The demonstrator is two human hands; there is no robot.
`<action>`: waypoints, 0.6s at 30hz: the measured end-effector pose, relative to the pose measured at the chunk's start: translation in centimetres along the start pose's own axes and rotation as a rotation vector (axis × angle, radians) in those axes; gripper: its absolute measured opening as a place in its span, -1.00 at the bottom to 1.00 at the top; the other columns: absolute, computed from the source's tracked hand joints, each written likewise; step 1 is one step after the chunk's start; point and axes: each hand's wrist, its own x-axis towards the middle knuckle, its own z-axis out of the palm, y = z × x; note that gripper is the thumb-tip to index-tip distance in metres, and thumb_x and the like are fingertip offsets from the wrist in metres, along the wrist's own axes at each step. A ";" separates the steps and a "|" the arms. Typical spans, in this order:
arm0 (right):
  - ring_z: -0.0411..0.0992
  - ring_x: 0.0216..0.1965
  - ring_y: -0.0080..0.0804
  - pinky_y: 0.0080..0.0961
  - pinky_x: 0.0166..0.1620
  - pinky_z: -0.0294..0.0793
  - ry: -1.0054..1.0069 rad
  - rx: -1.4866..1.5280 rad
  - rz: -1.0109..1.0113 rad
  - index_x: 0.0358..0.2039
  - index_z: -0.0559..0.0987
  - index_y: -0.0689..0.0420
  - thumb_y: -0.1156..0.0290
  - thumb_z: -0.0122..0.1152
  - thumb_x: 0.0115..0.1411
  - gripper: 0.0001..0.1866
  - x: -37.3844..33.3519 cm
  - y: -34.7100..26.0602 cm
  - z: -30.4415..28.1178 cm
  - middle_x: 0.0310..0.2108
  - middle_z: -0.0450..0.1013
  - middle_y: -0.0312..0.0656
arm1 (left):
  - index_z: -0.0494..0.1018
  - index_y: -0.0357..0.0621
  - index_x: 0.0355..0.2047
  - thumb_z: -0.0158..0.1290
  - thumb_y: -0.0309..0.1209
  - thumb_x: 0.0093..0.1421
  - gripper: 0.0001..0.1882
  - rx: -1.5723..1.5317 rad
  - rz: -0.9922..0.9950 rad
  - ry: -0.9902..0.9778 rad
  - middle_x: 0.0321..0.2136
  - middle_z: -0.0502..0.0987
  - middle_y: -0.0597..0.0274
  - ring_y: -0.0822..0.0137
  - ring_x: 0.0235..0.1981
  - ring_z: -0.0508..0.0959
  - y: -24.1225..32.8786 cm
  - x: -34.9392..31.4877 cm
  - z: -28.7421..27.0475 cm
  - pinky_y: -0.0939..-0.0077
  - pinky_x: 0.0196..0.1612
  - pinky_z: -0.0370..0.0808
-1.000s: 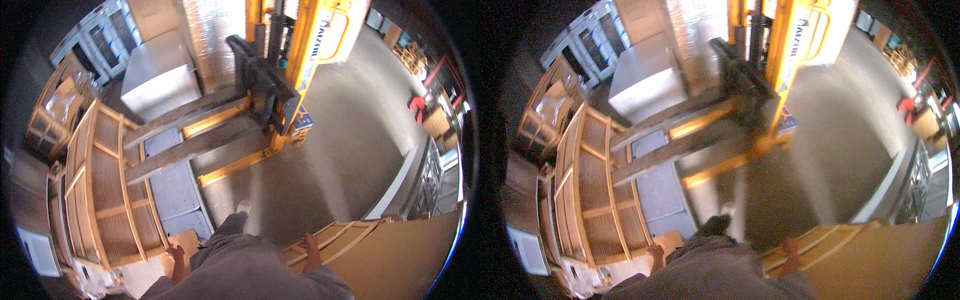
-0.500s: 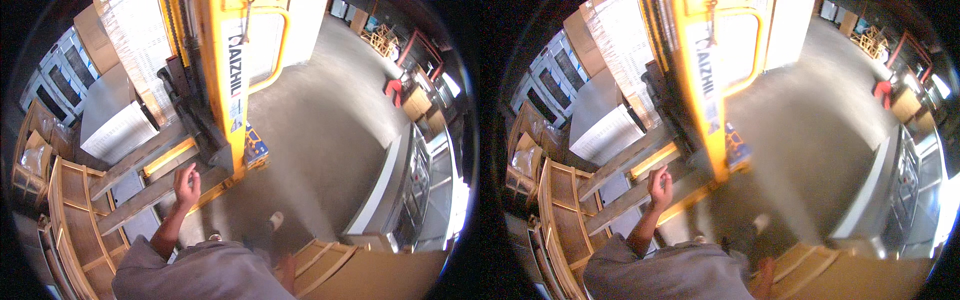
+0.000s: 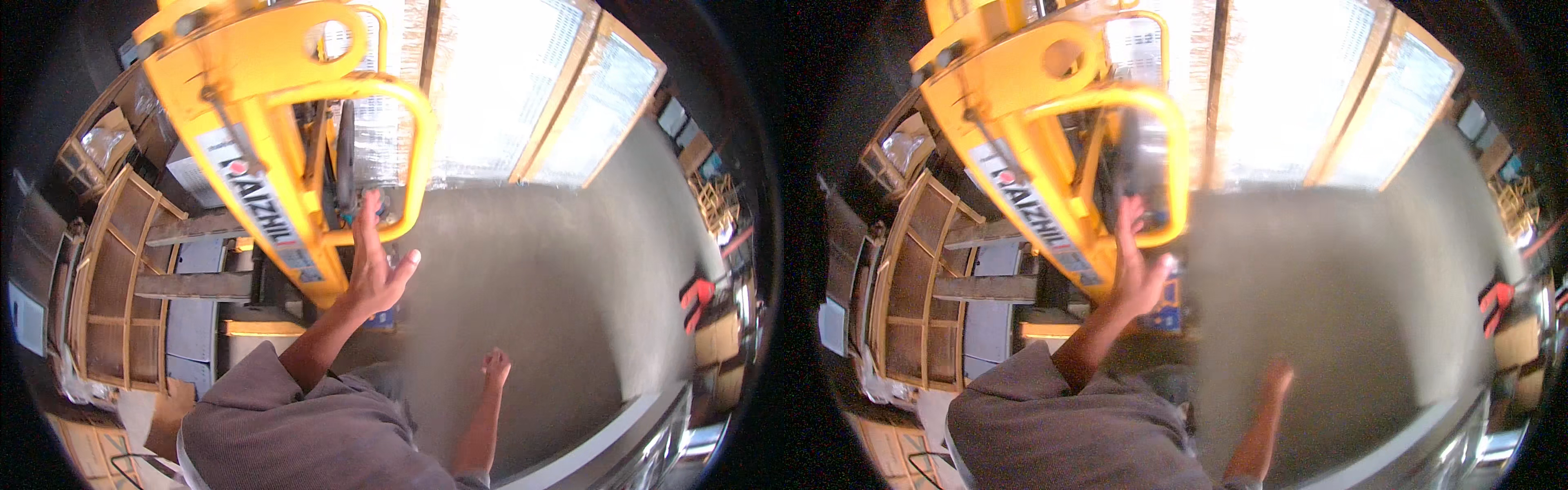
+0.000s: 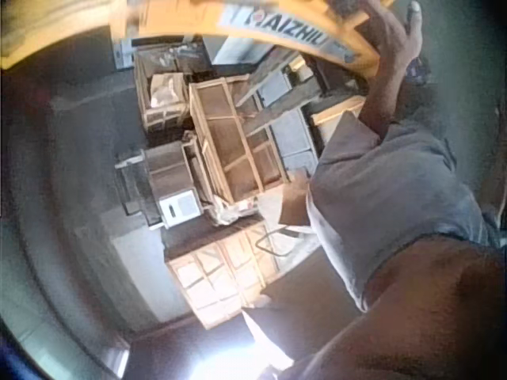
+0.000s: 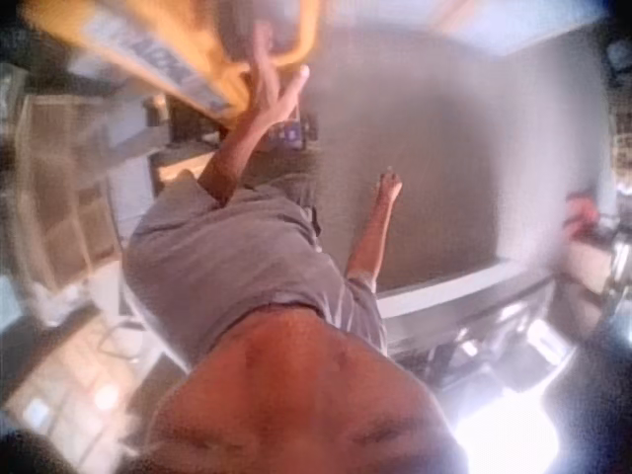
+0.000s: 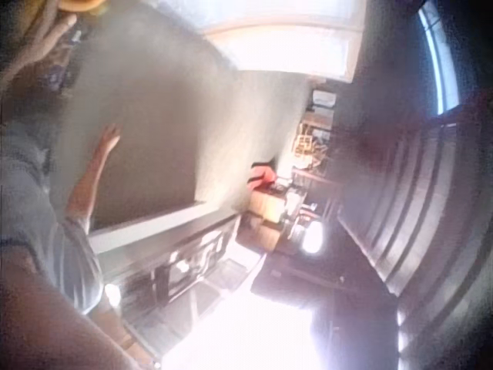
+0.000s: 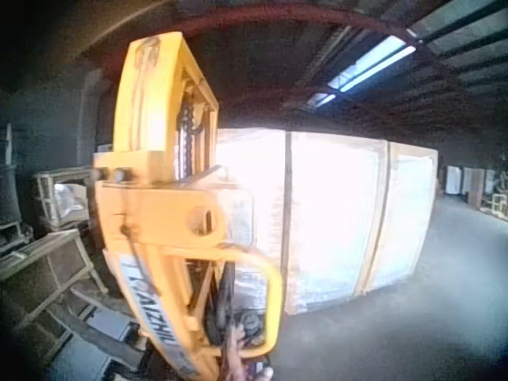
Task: The person moves a large wooden-framed item using a hand truck and a yellow electric pallet jack in a warehouse. They position the item, operate the pallet jack controls, and reposition the item multiple times.
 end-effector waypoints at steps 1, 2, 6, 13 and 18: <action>0.54 -0.30 -0.36 -0.38 -0.30 0.56 0.014 -0.009 -0.067 -0.09 0.54 0.24 0.15 0.03 0.36 -0.62 5.2 -3.1 -0.2 -0.30 0.55 -0.08 | -0.44 -0.37 0.36 0.12 -0.33 0.16 0.06 -0.004 -0.044 -0.007 0.31 -0.04 -0.33 -0.16 0.25 0.14 -0.6 1.2 1.9 0.00 0.32 0.03; 0.55 -0.30 -0.37 -0.39 -0.32 0.57 -0.023 0.144 -0.086 -0.08 0.53 0.26 0.16 0.03 0.37 -0.61 10.1 -6.7 -0.4 -0.31 0.55 -0.08 | -0.53 -0.36 0.35 0.11 -0.33 0.19 0.09 -0.077 -0.081 0.011 0.32 -0.07 -0.36 -0.17 0.30 0.08 -1.3 2.3 3.9 -0.02 0.34 -0.01; 0.56 -0.20 -0.35 -0.40 -0.23 0.56 -0.222 0.501 -0.161 -0.04 0.52 0.29 0.15 0.02 0.37 -0.58 20.8 -21.1 2.0 -0.23 0.56 -0.04 | -0.47 -0.44 0.34 0.09 -0.39 0.23 0.02 -0.190 -0.200 0.283 0.31 -0.06 -0.32 -0.09 0.30 0.11 -4.0 3.3 10.7 0.08 0.34 0.01; 0.56 -0.25 -0.39 -0.47 -0.18 0.53 -0.677 0.389 -0.473 -0.07 0.53 0.30 0.14 0.00 0.38 -0.57 32.4 -42.9 11.1 -0.28 0.56 -0.09 | -0.09 -0.33 0.27 0.19 -0.34 0.12 -0.14 0.128 -0.282 0.870 -0.14 0.32 0.11 0.38 -0.20 0.36 -8.6 2.9 15.8 0.48 -0.09 0.38; 0.54 -0.33 -0.43 -0.50 -0.23 0.52 -0.757 0.400 -0.878 -0.15 0.54 0.28 0.19 -0.01 0.40 -0.63 37.3 -57.5 20.0 -0.36 0.54 -0.15 | 0.05 -0.34 0.21 0.07 -0.42 0.22 -0.37 0.376 -0.058 1.192 -0.25 0.37 0.18 0.45 -0.32 0.36 -9.9 5.4 17.0 0.61 -0.26 0.36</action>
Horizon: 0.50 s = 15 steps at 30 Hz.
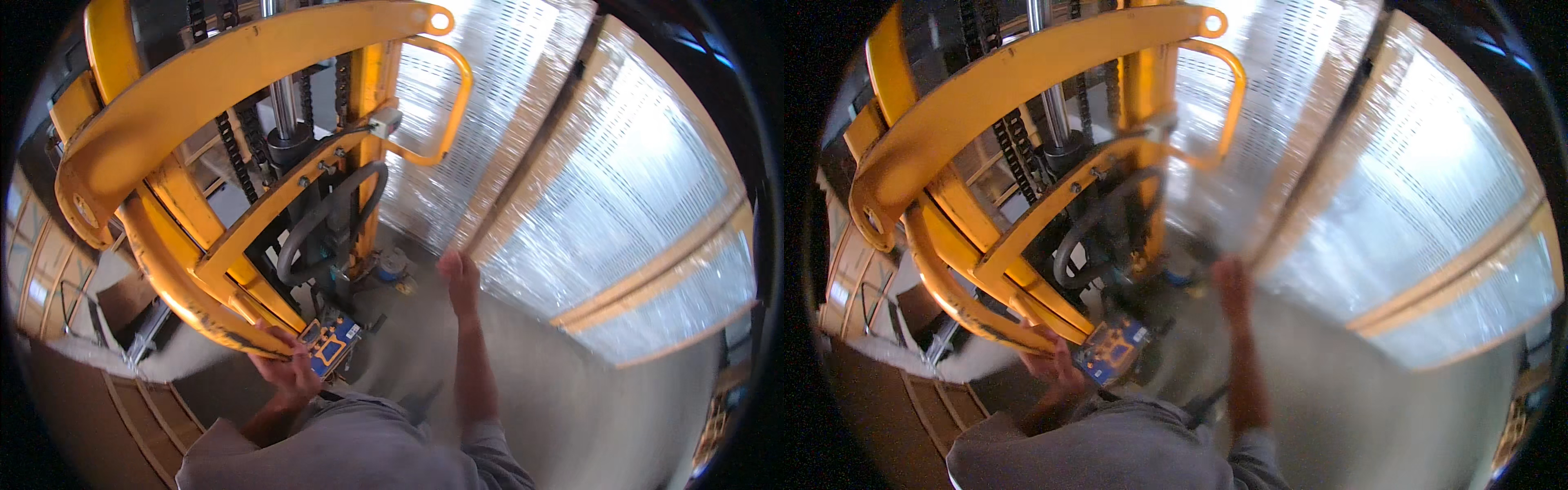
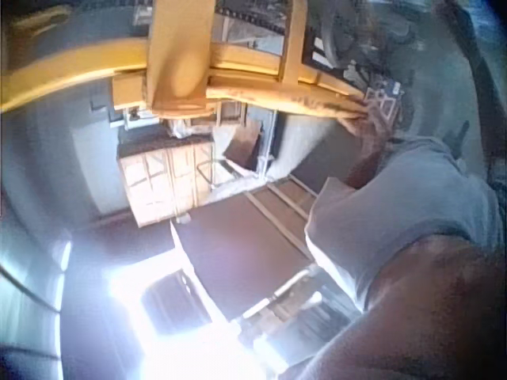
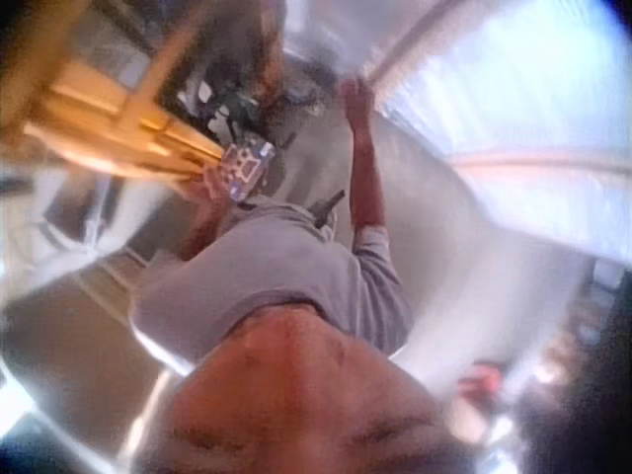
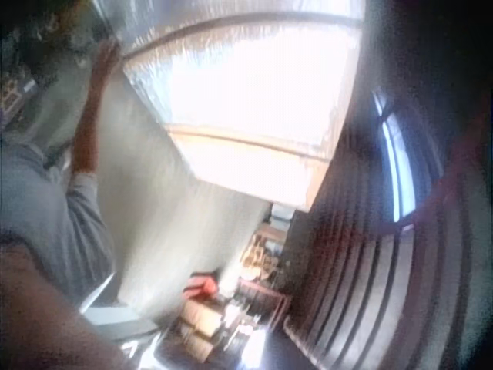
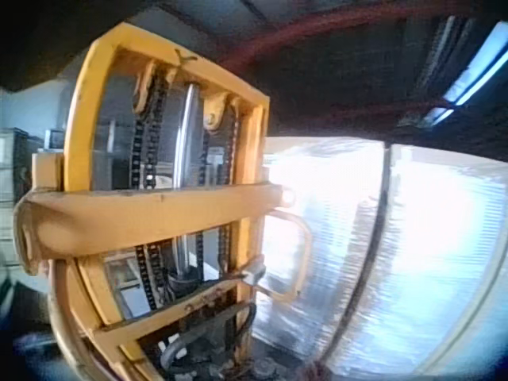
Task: The person moves a large wooden-framed item using a hand truck and a yellow electric pallet jack in a warehouse. They position the item, operate the pallet jack controls, and reposition the item multiple times.
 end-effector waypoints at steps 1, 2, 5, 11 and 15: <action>0.53 -0.34 -0.43 -0.51 -0.23 0.52 -0.058 0.052 -0.128 -0.15 0.54 0.28 0.20 -0.01 0.40 -0.64 3.1 -0.2 1.2 -0.37 0.53 -0.15 | 0.08 -0.35 0.19 0.05 -0.43 0.24 -0.41 0.052 0.014 0.013 -0.28 0.37 0.20 0.47 -0.36 0.36 0.1 0.3 0.2 0.62 -0.30 0.34; 0.53 -0.34 -0.43 -0.51 -0.23 0.52 -0.136 0.110 -0.108 -0.15 0.53 0.28 0.20 -0.01 0.40 -0.64 6.2 -0.4 1.9 -0.37 0.53 -0.15 | 0.11 -0.36 0.17 0.03 -0.45 0.25 -0.45 0.120 0.013 0.041 -0.31 0.37 0.22 0.48 -0.39 0.35 0.2 0.5 0.3 0.64 -0.34 0.33; 0.53 -0.33 -0.42 -0.49 -0.21 0.53 -0.200 0.262 -0.166 -0.12 0.51 0.29 0.21 -0.03 0.41 -0.64 13.2 -1.3 4.8 -0.36 0.53 -0.14 | 0.18 -0.32 0.18 0.07 -0.41 0.27 -0.47 0.323 0.080 0.162 -0.31 0.43 0.26 0.56 -0.51 0.34 0.2 0.7 1.2 0.65 -0.39 0.34; 0.43 0.00 -0.28 -0.39 0.05 0.44 -0.398 0.428 -0.354 0.14 0.33 0.31 0.14 -0.13 0.44 -0.51 21.7 -4.2 7.9 -0.03 0.42 0.01 | 0.43 -0.22 -0.13 0.07 -0.40 0.33 -0.82 0.643 0.143 0.635 -0.45 0.37 0.47 0.67 -0.52 0.30 -0.7 1.8 4.0 0.78 -0.47 0.26; 0.02 0.38 -0.13 -0.29 0.38 -0.01 -0.450 0.396 -0.258 0.32 0.12 0.31 0.13 -0.19 0.43 -0.38 24.9 -5.5 11.6 0.35 0.06 0.10 | 0.45 -0.18 -0.19 0.08 -0.35 0.33 -0.83 0.718 0.121 0.734 -0.55 0.36 0.50 0.67 -0.59 0.29 -0.6 2.0 4.6 0.77 -0.55 0.23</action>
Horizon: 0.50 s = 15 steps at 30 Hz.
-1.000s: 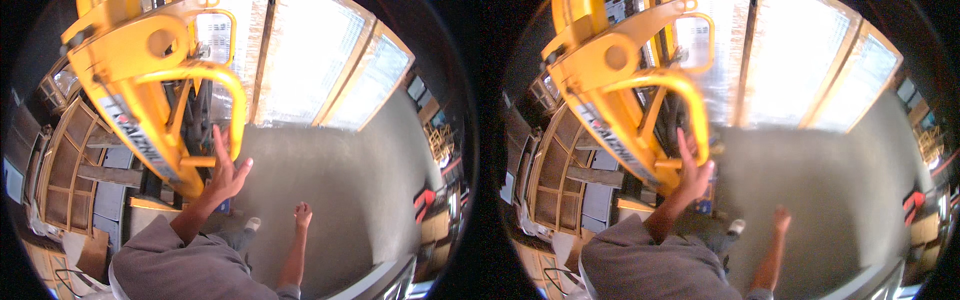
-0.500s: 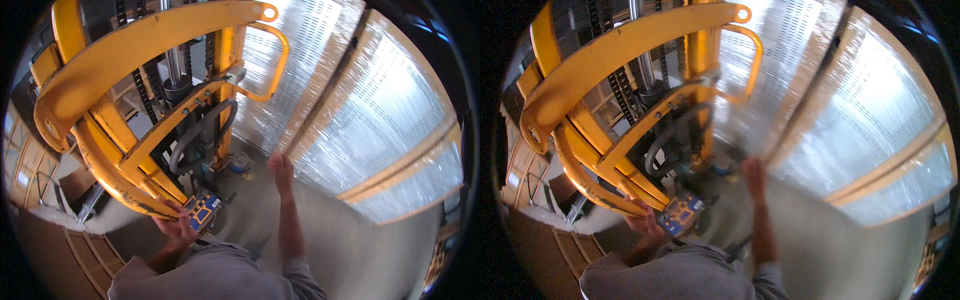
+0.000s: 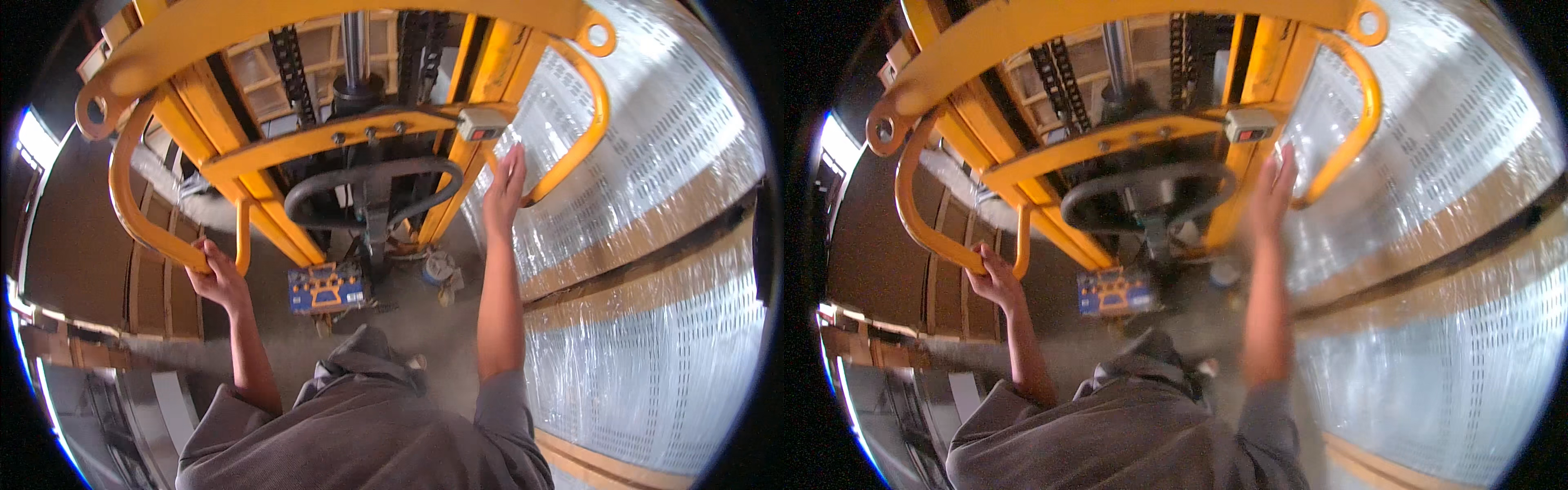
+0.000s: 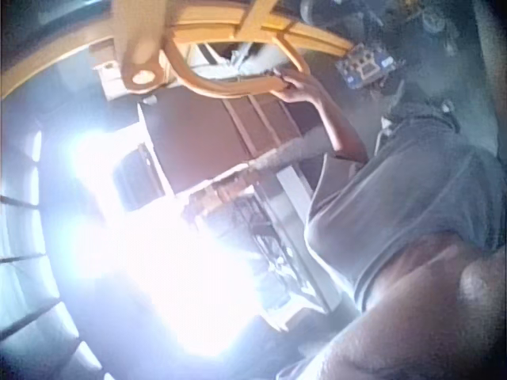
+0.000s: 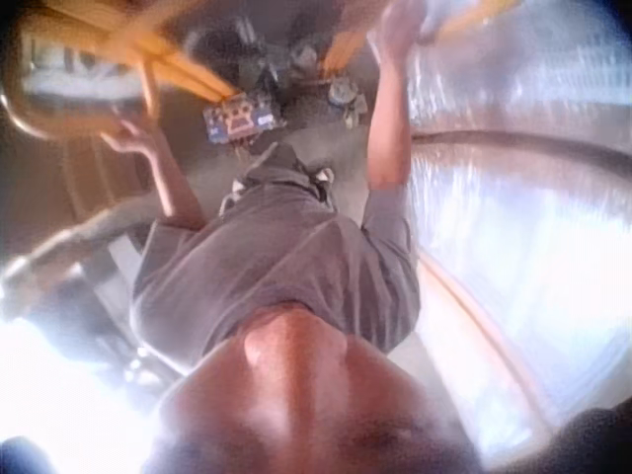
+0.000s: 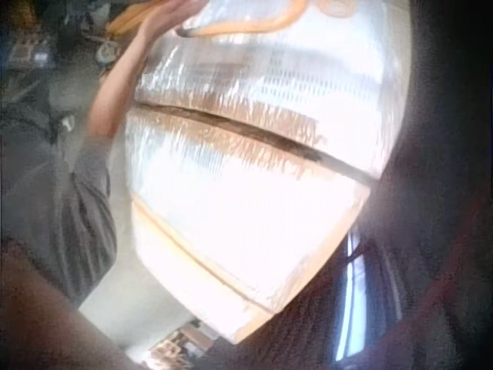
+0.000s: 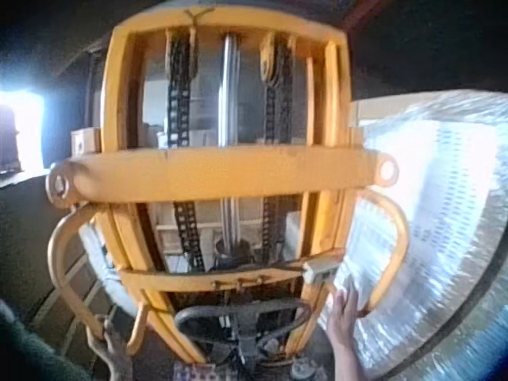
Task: The person moves a large wooden-framed item using a hand truck and a yellow electric pallet jack in a warehouse. They position the item, operate the pallet jack controls, and reposition the item multiple times.
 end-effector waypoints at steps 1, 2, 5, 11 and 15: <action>-0.01 0.40 -0.13 -0.28 0.39 -0.02 -0.013 0.045 -0.058 0.35 0.06 0.31 0.12 -0.19 0.44 -0.35 1.5 0.6 0.5 0.37 0.01 0.09 | 0.45 -0.18 -0.19 0.08 -0.34 0.33 -0.83 0.030 0.026 0.006 -0.56 0.35 0.50 0.67 -0.60 0.29 0.0 -0.1 0.0 0.77 -0.56 0.23; 0.10 0.35 -0.18 -0.36 0.37 0.03 0.014 0.055 -0.078 0.34 0.12 0.30 0.05 -0.20 0.44 -0.35 2.7 1.3 1.2 0.32 0.15 0.06 | 0.45 -0.18 -0.19 0.07 -0.34 0.33 -0.83 0.063 0.039 0.026 -0.57 0.35 0.50 0.67 -0.61 0.29 0.0 -0.1 0.0 0.76 -0.57 0.24; 0.21 0.28 -0.22 -0.33 0.30 0.19 -0.095 0.100 -0.060 0.32 0.17 0.27 0.03 -0.18 0.43 -0.35 4.9 3.4 2.2 0.27 0.21 0.02 | 0.45 -0.19 -0.19 0.05 -0.33 0.34 -0.82 0.109 0.082 0.071 -0.59 0.34 0.49 0.67 -0.62 0.28 0.1 -0.1 0.4 0.74 -0.59 0.25; 0.43 0.03 -0.38 -0.44 0.07 0.47 -0.060 0.281 -0.012 0.30 0.20 0.32 0.23 -0.03 0.41 -0.43 5.1 5.6 1.6 0.14 0.37 -0.04 | 0.45 -0.21 -0.18 0.02 -0.32 0.36 -0.80 0.142 0.063 0.094 -0.60 0.32 0.45 0.67 -0.64 0.25 0.7 -0.2 1.0 0.76 -0.61 0.23; 0.48 -0.11 -0.46 -0.50 0.00 0.50 -0.055 0.243 0.111 0.23 0.25 0.33 0.32 0.01 0.40 -0.51 5.3 5.3 2.0 -0.04 0.47 -0.11 | 0.45 -0.21 -0.19 0.01 -0.33 0.37 -0.81 0.124 -0.006 0.127 -0.61 0.30 0.43 0.66 -0.65 0.23 0.3 -0.1 0.7 0.76 -0.62 0.21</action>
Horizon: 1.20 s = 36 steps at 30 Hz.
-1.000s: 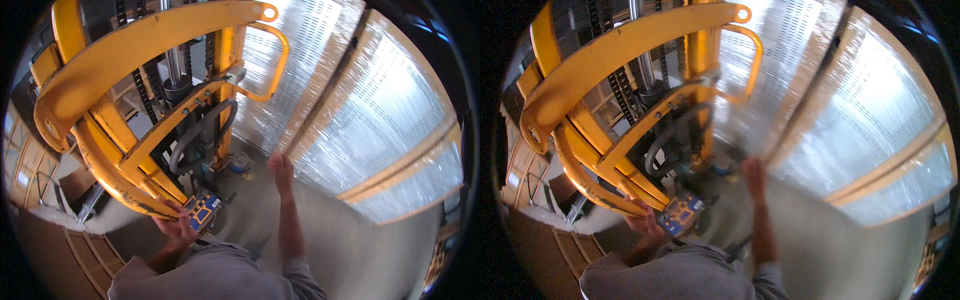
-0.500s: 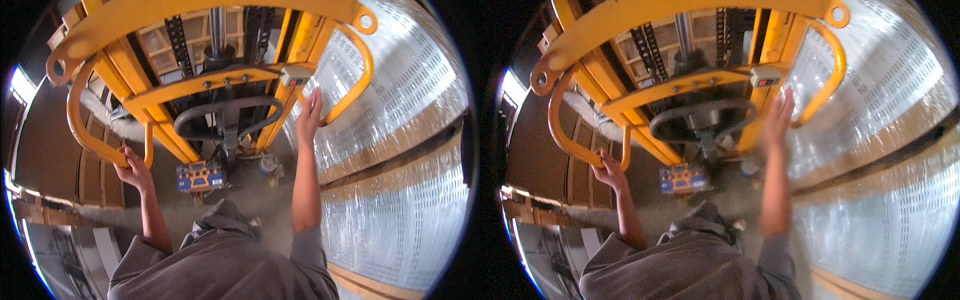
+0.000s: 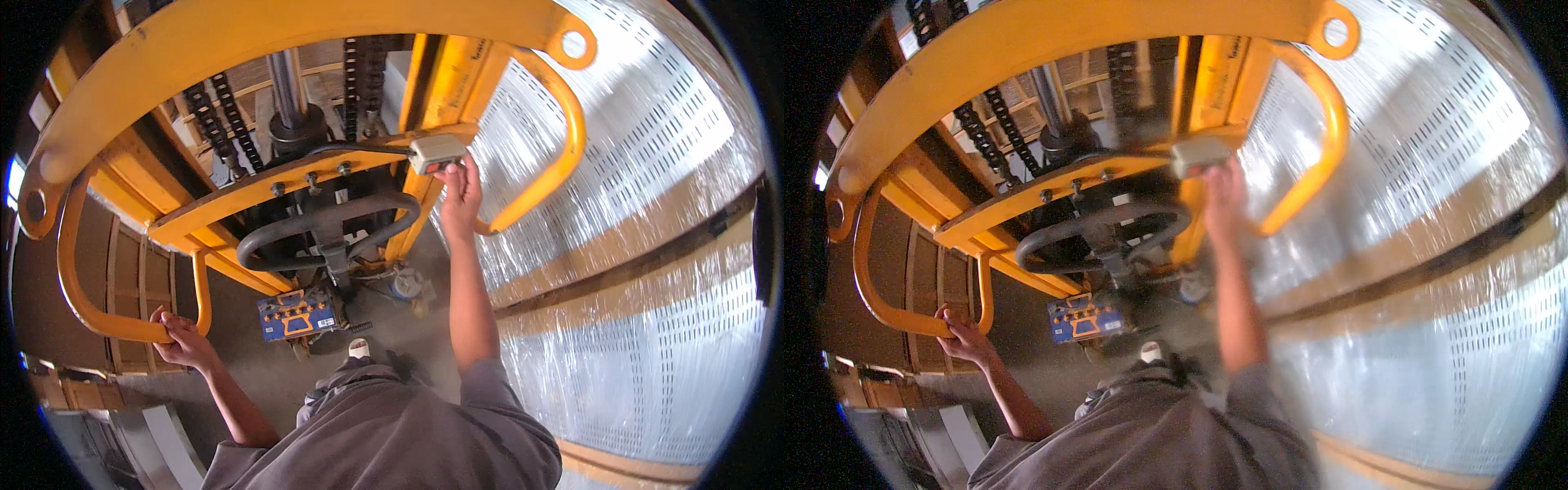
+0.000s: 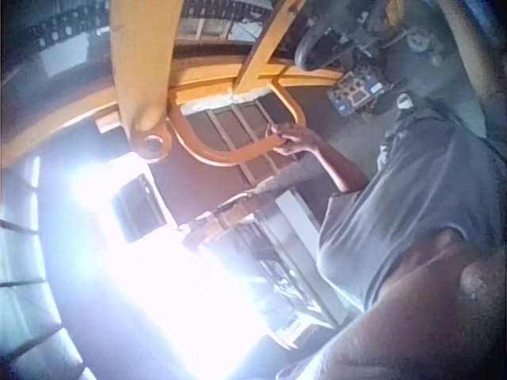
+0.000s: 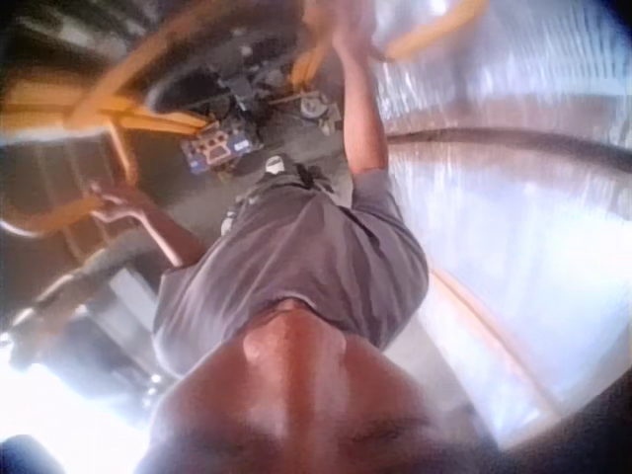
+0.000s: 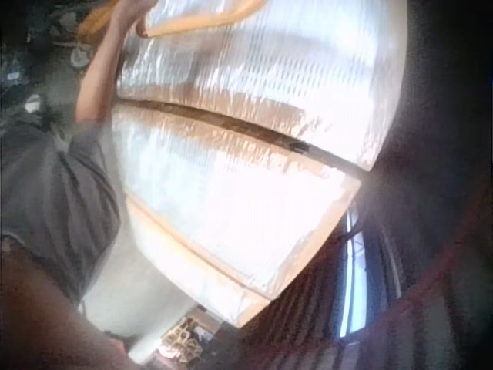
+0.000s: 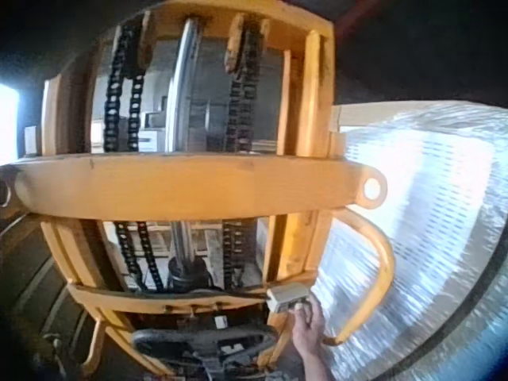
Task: The person moves a large wooden-framed item using a hand truck and a yellow electric pallet jack in a warehouse. They position the item, operate the pallet jack controls, and reposition the item multiple times.
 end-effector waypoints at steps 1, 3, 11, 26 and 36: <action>0.49 -0.17 -0.47 -0.50 -0.02 0.50 -0.040 0.133 -0.136 0.20 0.26 0.32 0.36 0.02 0.39 -0.54 0.1 -0.1 0.3 -0.13 0.50 -0.16 | 0.45 -0.20 -0.19 0.02 -0.32 0.36 -0.81 0.039 0.079 -0.016 -0.64 0.32 0.44 0.67 -0.67 0.24 -0.1 0.0 -0.1 0.75 -0.64 0.20; 0.48 -0.16 -0.48 -0.50 -0.04 0.50 -0.070 0.085 -0.118 0.18 0.26 0.30 0.40 0.05 0.37 -0.56 0.2 -0.5 0.4 -0.11 0.49 -0.15 | 0.46 -0.20 -0.19 0.02 -0.31 0.36 -0.80 0.003 0.078 -0.015 -0.66 0.33 0.44 0.68 -0.68 0.25 -0.3 0.0 -0.2 0.75 -0.65 0.20; 0.40 -0.12 -0.54 -0.52 -0.01 0.42 -0.059 0.065 -0.042 0.17 0.25 0.21 0.42 0.08 0.35 -0.57 0.1 -0.6 -0.3 -0.10 0.46 -0.18 | 0.47 -0.19 -0.17 0.03 -0.30 0.34 -0.79 0.061 0.113 0.047 -0.59 0.32 0.46 0.67 -0.66 0.26 0.2 -0.3 0.5 0.74 -0.69 0.17; 0.37 -0.13 -0.61 -0.60 -0.03 0.35 -0.044 -0.030 -0.091 0.17 0.25 0.21 0.46 0.05 0.34 -0.58 0.3 0.6 -0.8 -0.11 0.43 -0.25 | 0.48 -0.19 -0.22 -0.03 -0.32 0.32 -0.80 0.086 0.120 0.131 -0.67 0.30 0.48 0.70 -0.72 0.25 0.8 -0.4 1.4 0.77 -0.72 0.19; 0.34 -0.21 -0.64 -0.66 -0.11 0.31 -0.015 -0.043 -0.130 0.12 0.29 0.21 0.40 0.07 0.35 -0.62 0.1 0.2 -0.3 -0.16 0.42 -0.25 | 0.48 -0.20 -0.17 0.02 -0.32 0.31 -0.79 0.091 0.135 0.112 -0.61 0.30 0.49 0.69 -0.68 0.26 0.1 -0.4 0.8 0.78 -0.70 0.18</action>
